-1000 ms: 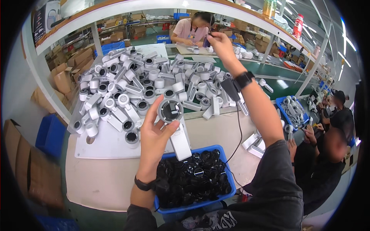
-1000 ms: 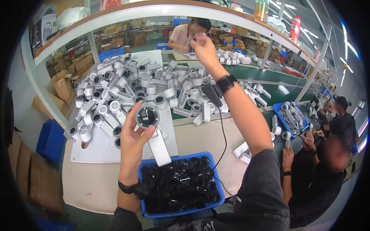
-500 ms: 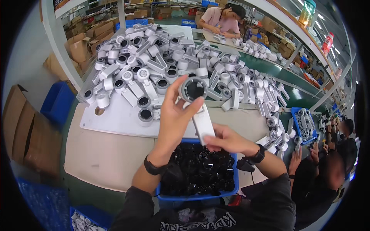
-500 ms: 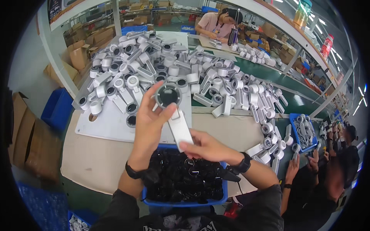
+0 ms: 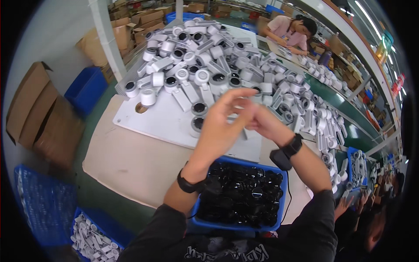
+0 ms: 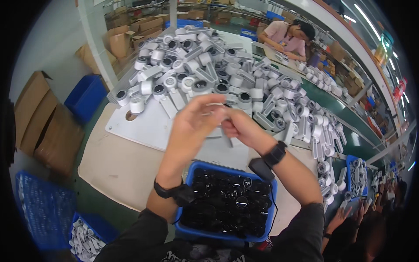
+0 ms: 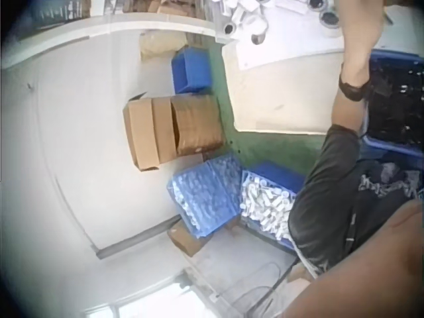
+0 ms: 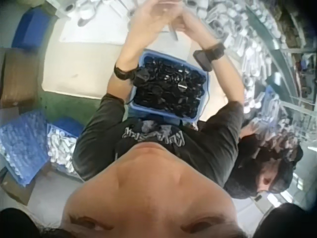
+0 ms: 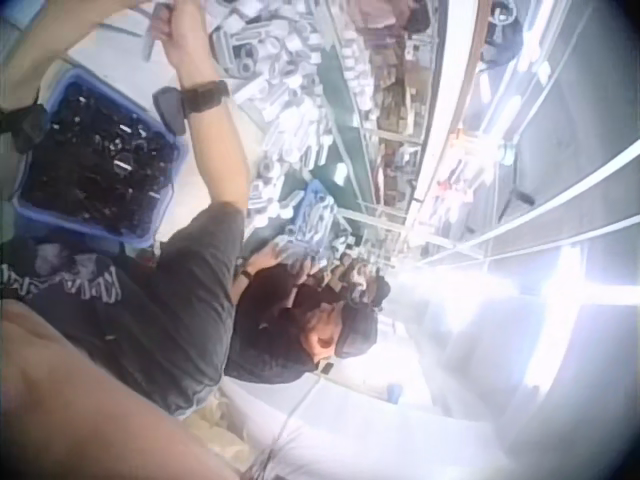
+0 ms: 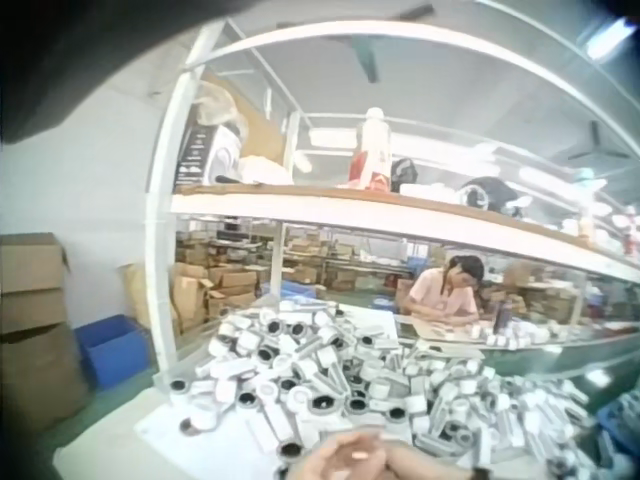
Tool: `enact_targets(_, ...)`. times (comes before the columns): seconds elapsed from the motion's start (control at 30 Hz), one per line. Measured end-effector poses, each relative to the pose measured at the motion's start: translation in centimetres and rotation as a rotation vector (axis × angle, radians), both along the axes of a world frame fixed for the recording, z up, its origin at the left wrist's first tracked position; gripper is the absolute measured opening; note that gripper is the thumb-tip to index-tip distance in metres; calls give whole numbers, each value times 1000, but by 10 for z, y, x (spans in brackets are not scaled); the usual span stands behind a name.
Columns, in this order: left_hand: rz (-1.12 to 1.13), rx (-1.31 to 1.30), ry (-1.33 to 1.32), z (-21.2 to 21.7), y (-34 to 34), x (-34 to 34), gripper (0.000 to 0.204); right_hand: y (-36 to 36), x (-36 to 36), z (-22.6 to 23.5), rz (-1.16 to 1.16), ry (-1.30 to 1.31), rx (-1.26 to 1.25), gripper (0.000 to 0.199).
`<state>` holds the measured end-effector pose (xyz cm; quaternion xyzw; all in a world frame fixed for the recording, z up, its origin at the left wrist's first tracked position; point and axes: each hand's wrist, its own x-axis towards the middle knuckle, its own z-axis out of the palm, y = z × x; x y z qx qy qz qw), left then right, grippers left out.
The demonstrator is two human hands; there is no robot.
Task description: The person picks up a white handheld fan, uses a small tool to adjust a component inside the head, and presses a black circular cover onto it by hand. They then place the assembled fan onto a pile and repeat the process with another unit.
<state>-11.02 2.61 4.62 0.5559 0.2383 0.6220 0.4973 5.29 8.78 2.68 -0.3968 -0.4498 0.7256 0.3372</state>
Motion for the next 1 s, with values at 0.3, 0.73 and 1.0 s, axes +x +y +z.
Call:
enact_targets(0.3,-55,76,82,12,-12,-4,30,153,-133,-31,24,-226,198,23)
enact_targets(0.73,-16,85,177,10,-11,-13,25,80,-62,-50,154,-45,711,31)
enact_targets(1.0,-29,-51,165,18,-19,15,25,-60,141,10,165,-576,526,29)
